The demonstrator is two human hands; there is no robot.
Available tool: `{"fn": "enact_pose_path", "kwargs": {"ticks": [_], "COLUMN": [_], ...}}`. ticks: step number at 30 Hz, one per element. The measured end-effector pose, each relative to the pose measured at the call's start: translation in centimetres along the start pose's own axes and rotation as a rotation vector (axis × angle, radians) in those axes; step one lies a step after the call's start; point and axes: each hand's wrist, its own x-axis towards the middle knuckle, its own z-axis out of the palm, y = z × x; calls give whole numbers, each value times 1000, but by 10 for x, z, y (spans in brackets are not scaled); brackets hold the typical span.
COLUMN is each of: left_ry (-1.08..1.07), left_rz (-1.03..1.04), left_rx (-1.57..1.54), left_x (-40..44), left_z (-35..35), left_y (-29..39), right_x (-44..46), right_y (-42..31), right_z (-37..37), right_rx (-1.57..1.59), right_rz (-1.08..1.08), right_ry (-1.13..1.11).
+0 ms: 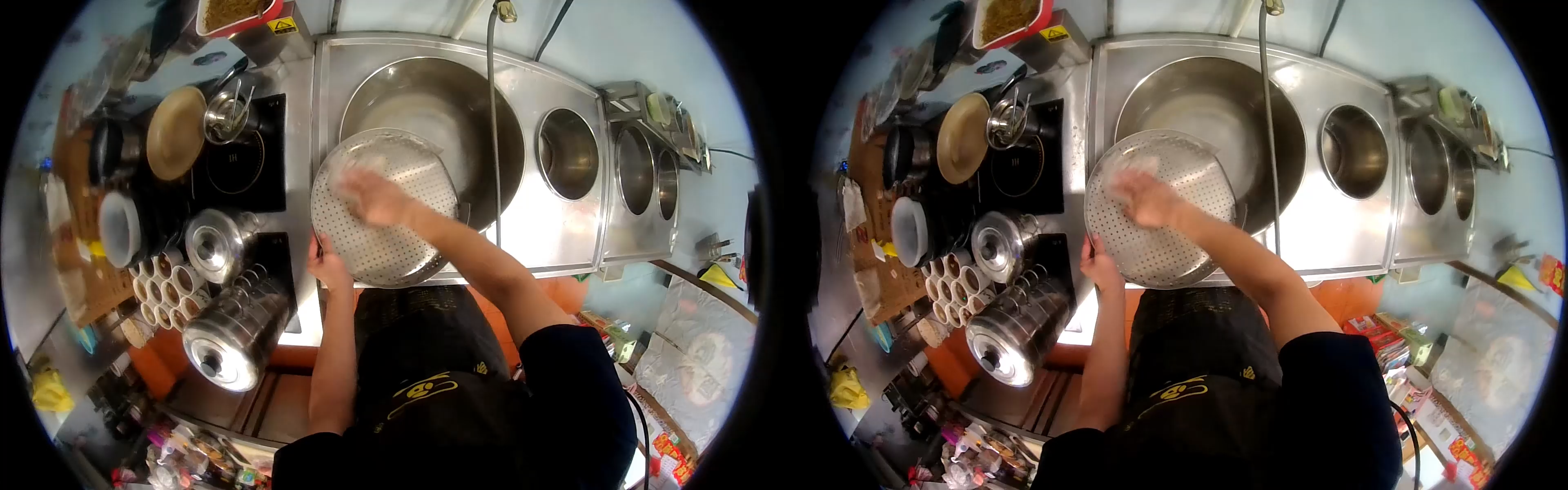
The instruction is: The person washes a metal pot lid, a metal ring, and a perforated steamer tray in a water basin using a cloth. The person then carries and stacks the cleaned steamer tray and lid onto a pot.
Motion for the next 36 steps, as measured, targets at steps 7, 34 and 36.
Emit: {"fn": "enact_pose_path", "kwargs": {"ticks": [7, 34, 36], "left_ry": [58, -27, -38], "left_rz": [86, -13, -2], "left_rx": [117, -18, -10], "left_x": [1, 10, 9], "left_z": [1, -15, -22], "left_y": [-8, -18, -21], "right_x": [-46, -33, 4], "right_y": [-17, -35, 3], "right_z": [50, 58, 43], "right_rx": [50, 361, -280], "right_rz": [-374, -167, -345], "right_ry": [111, 3, 313]}}
